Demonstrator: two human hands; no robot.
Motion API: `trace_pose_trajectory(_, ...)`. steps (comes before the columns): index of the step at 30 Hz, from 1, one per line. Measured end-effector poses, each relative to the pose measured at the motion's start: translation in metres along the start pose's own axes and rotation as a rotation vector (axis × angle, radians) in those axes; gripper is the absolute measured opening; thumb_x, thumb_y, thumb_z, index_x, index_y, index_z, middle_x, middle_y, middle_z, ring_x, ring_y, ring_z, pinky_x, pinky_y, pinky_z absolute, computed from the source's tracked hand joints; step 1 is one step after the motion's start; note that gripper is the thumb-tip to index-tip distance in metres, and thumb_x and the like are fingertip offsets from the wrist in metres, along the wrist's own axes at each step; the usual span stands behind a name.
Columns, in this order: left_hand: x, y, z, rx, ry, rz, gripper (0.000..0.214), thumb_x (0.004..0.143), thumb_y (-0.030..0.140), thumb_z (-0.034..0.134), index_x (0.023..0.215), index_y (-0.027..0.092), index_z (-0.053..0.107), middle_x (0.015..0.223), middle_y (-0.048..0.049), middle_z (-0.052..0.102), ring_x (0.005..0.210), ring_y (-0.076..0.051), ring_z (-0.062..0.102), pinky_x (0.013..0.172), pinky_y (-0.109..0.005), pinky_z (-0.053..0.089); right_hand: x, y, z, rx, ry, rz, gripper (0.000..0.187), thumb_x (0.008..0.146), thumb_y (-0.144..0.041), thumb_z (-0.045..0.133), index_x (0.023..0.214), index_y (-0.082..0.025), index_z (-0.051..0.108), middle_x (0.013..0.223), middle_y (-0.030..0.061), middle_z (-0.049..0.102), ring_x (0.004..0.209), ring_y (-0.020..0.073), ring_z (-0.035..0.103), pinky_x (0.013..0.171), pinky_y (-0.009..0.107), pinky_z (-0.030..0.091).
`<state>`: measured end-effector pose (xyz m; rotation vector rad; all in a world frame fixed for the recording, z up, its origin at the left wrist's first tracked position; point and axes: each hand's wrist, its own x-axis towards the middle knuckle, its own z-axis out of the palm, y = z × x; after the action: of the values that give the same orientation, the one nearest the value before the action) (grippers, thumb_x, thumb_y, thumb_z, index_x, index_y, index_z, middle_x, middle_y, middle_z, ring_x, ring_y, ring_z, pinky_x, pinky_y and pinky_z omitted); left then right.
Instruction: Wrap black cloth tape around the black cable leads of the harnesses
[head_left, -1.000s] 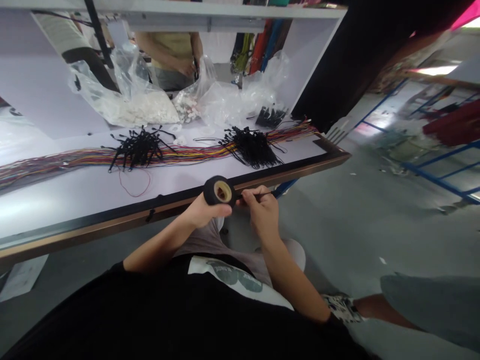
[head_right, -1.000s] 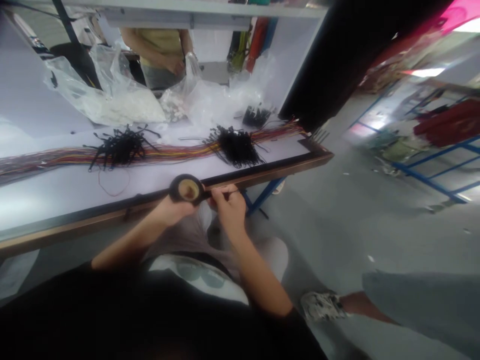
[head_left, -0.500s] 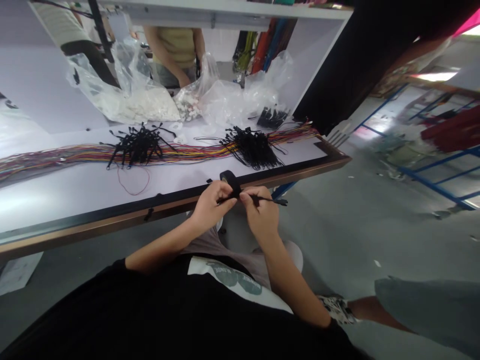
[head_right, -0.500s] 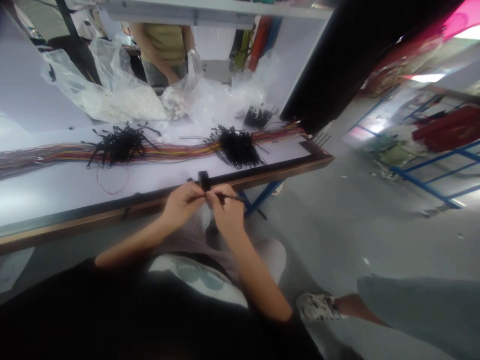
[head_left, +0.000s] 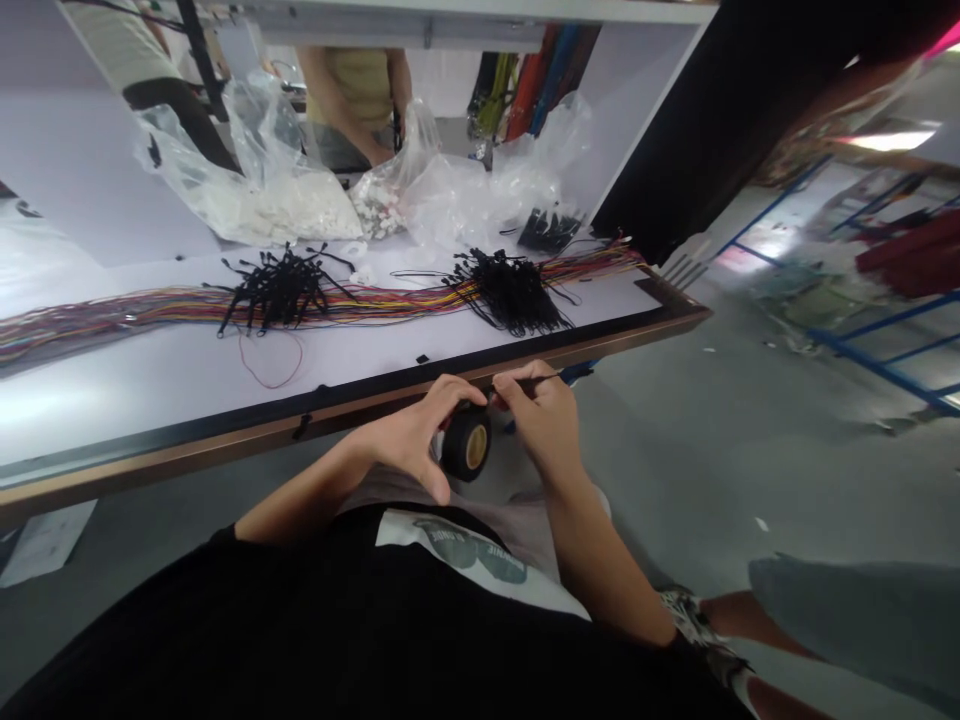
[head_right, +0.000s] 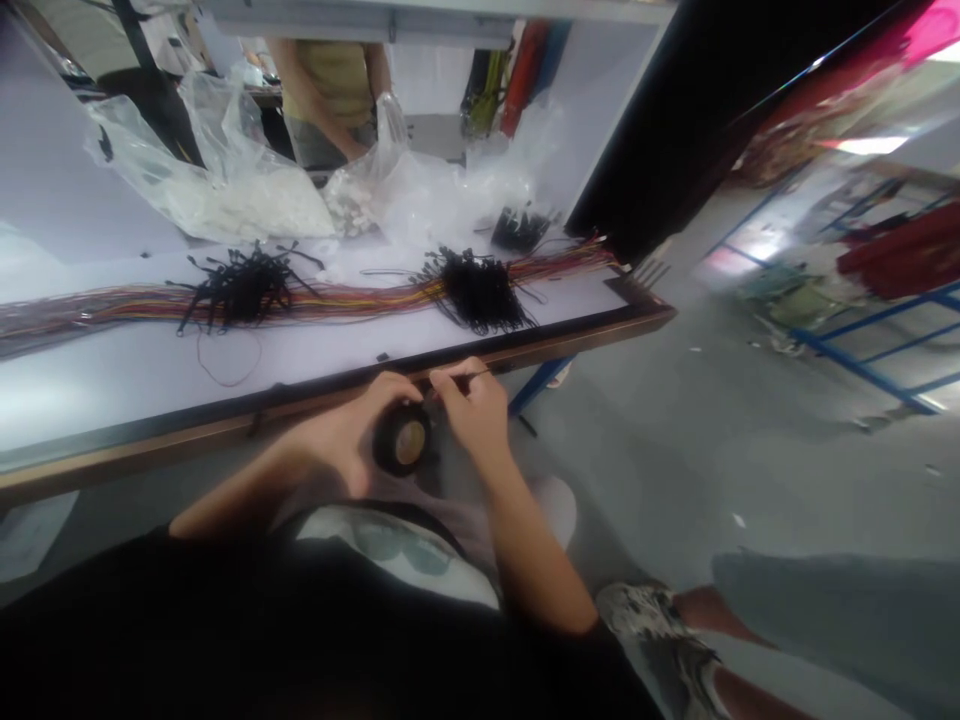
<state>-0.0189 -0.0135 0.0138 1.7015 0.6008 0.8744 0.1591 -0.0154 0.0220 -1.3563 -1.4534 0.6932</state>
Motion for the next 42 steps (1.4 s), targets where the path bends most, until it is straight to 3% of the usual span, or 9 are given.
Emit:
trace_pose_trajectory(7, 0.016, -0.021, 0.012, 0.376, 0.427, -0.018, 0.002, 0.073, 0.019, 0.054, 0.075, 0.018, 0.054, 0.075, -0.0002, 0.056, 0.072, -0.013, 0.053, 0.069, -0.026, 0.043, -0.01, -0.004, 0.004, 0.021, -0.069, 0.005, 0.019, 0.074, -0.039, 0.058, 0.068, -0.021, 0.055, 0.055, -0.0039, 0.057, 0.051, 0.0128, 0.055, 0.051, 0.026, 0.042)
trace_pose_trajectory(11, 0.017, -0.024, 0.018, 0.429, 0.422, 0.056, 0.011, 0.072, 0.01, 0.049, 0.066, 0.018, 0.053, 0.07, -0.0005, 0.056, 0.072, -0.013, 0.054, 0.068, -0.026, 0.044, -0.012, 0.004, 0.015, 0.119, -0.153, 0.021, 0.015, 0.075, -0.037, 0.058, 0.074, -0.023, 0.054, 0.06, -0.0039, 0.057, 0.054, 0.0141, 0.058, 0.051, 0.027, 0.046)
trace_pose_trajectory(15, 0.016, -0.017, 0.02, 0.011, 0.495, -0.038, 0.033, 0.067, 0.02, 0.063, 0.098, 0.02, 0.05, 0.084, 0.0, 0.057, 0.07, -0.011, 0.057, 0.06, -0.023, 0.046, -0.012, 0.012, 0.017, -0.026, 0.029, -0.187, 0.014, 0.077, -0.034, 0.057, 0.069, -0.023, 0.056, 0.072, -0.0003, 0.062, 0.071, 0.0164, 0.06, 0.068, 0.031, 0.048)
trace_pose_trajectory(23, 0.021, -0.023, 0.003, -0.65, 0.088, -0.46, 0.054, 0.055, 0.065, 0.065, 0.077, 0.017, 0.052, 0.057, 0.0021, 0.048, 0.042, -0.005, 0.038, 0.036, -0.018, 0.02, -0.019, 0.01, 0.021, 0.025, -0.037, -0.257, 0.014, 0.076, -0.032, 0.058, 0.065, -0.024, 0.056, 0.078, 0.0015, 0.068, 0.077, 0.0183, 0.063, 0.072, 0.034, 0.05)
trace_pose_trajectory(27, 0.01, -0.021, 0.009, -0.436, 0.238, -0.23, 0.046, 0.054, 0.051, 0.075, 0.075, 0.017, 0.052, 0.064, 0.0011, 0.049, 0.055, -0.008, 0.046, 0.047, -0.021, 0.035, -0.016, 0.015, 0.025, 0.266, 0.007, 0.056, 0.024, 0.072, -0.039, 0.061, 0.061, -0.022, 0.049, 0.058, -0.0015, 0.061, 0.053, 0.0143, 0.058, 0.053, 0.029, 0.047)
trace_pose_trajectory(30, -0.001, -0.013, 0.004, -0.196, 0.12, -0.048, 0.07, 0.036, 0.044, 0.086, 0.093, 0.019, 0.054, 0.09, -0.0035, 0.053, 0.078, -0.015, 0.052, 0.064, -0.025, 0.043, -0.012, 0.017, 0.021, 0.32, -0.002, 0.155, 0.025, 0.069, -0.039, 0.063, 0.059, -0.021, 0.048, 0.05, -0.0045, 0.055, 0.045, 0.0115, 0.051, 0.049, 0.026, 0.043)
trace_pose_trajectory(35, 0.002, -0.009, -0.001, -0.089, 0.037, -0.062, 0.054, 0.059, 0.065, 0.065, 0.081, 0.018, 0.051, 0.081, -0.0008, 0.048, 0.064, -0.01, 0.044, 0.058, -0.023, 0.04, -0.008, 0.003, 0.004, 0.054, -0.078, -0.092, 0.017, 0.069, -0.03, 0.064, 0.057, -0.021, 0.056, 0.069, -0.0006, 0.062, 0.067, 0.0154, 0.058, 0.068, 0.032, 0.045)
trace_pose_trajectory(39, 0.013, -0.011, 0.009, 0.032, 0.216, -0.132, 0.021, 0.072, 0.031, 0.063, 0.074, 0.017, 0.048, 0.069, 0.0028, 0.049, 0.063, -0.009, 0.048, 0.062, -0.022, 0.041, -0.011, -0.005, 0.004, -0.047, -0.013, -0.307, 0.015, 0.069, -0.027, 0.065, 0.057, -0.023, 0.057, 0.073, 0.0001, 0.06, 0.078, 0.0182, 0.058, 0.075, 0.035, 0.045)
trace_pose_trajectory(42, 0.016, -0.015, 0.018, 0.238, 0.367, -0.052, 0.008, 0.071, 0.015, 0.058, 0.067, 0.017, 0.051, 0.069, 0.0013, 0.055, 0.069, -0.012, 0.052, 0.069, -0.025, 0.044, -0.015, 0.0, 0.011, -0.017, -0.032, -0.183, 0.01, 0.074, -0.029, 0.06, 0.066, -0.024, 0.057, 0.066, -0.0022, 0.057, 0.064, 0.0153, 0.055, 0.064, 0.031, 0.046)
